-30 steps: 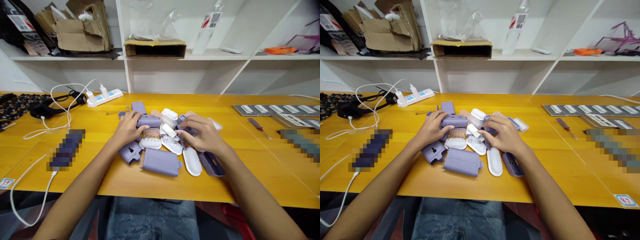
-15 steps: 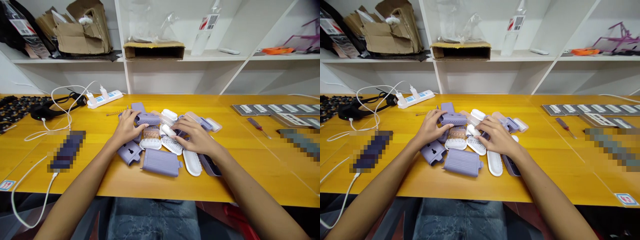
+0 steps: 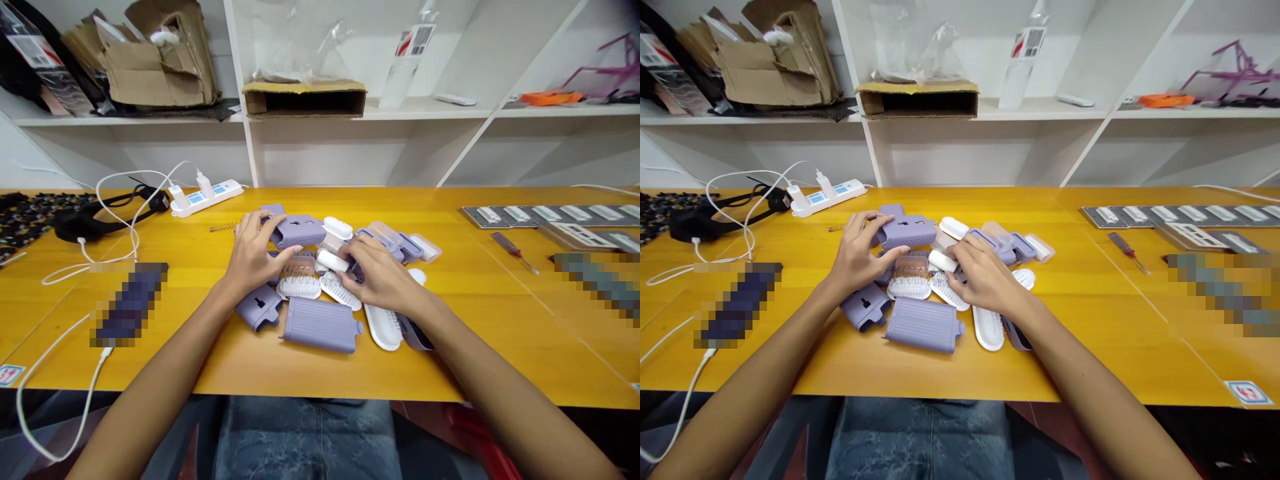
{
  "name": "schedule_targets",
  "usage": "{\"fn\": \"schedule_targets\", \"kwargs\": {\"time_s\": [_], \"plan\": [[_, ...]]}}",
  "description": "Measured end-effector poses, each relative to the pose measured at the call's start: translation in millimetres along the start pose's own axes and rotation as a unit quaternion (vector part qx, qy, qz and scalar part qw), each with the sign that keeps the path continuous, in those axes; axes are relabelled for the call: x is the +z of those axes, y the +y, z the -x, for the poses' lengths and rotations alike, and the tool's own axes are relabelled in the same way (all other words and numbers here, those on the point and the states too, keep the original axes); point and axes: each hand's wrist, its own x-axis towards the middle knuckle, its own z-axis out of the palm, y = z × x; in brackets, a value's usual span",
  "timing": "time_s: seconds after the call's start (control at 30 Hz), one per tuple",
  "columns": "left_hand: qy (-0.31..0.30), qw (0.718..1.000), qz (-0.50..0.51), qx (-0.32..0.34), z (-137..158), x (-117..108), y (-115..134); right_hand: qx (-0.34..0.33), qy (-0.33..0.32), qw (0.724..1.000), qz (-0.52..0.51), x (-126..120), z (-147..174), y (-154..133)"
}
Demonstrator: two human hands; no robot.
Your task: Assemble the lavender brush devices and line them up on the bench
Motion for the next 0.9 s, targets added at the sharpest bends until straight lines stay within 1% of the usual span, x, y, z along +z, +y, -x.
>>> {"fn": "schedule_targets", "kwargs": {"time_s": [0.1, 0.27, 0.37, 0.43, 0.47, 0.53, 0.63, 0.73, 0.77, 0.83, 0.9], "plan": [[0.034, 0.999, 0.002, 0.019, -1, 0, 1, 0.008, 0.04, 0.998, -0.039, -2, -2, -2], [0.069, 0.997, 0.001, 0.033, -2, -4, 7, 0.007, 0.121, 0.989, -0.08, -11, -3, -3], [0.088, 0.994, 0.022, 0.056, -3, -7, 12, 0.035, 0.158, 0.981, -0.108, -14, 0, 1], [0.102, 0.991, 0.036, 0.074, -3, -8, 15, 0.065, 0.185, 0.967, -0.162, -15, 2, 3], [0.108, 0.99, 0.041, 0.082, -4, -9, 17, 0.084, 0.202, 0.954, -0.204, -14, 2, 3], [0.115, 0.987, 0.046, 0.1, -3, -9, 19, 0.129, 0.228, 0.915, -0.308, -15, 0, 2], [0.107, 0.986, 0.055, 0.118, -2, -10, 24, 0.194, 0.234, 0.834, -0.46, -18, -5, -4], [0.078, 0.989, 0.06, 0.109, -1, -12, 31, 0.233, 0.211, 0.762, -0.567, -23, -10, -11], [0.065, 0.991, 0.057, 0.101, -1, -12, 34, 0.241, 0.195, 0.743, -0.593, -24, -11, -14], [0.043, 0.994, 0.051, 0.092, 0, -12, 39, 0.249, 0.159, 0.718, -0.63, -27, -12, -21], [0.032, 0.994, 0.046, 0.098, 1, -12, 43, 0.248, 0.132, 0.707, -0.649, -29, -12, -27]]}}
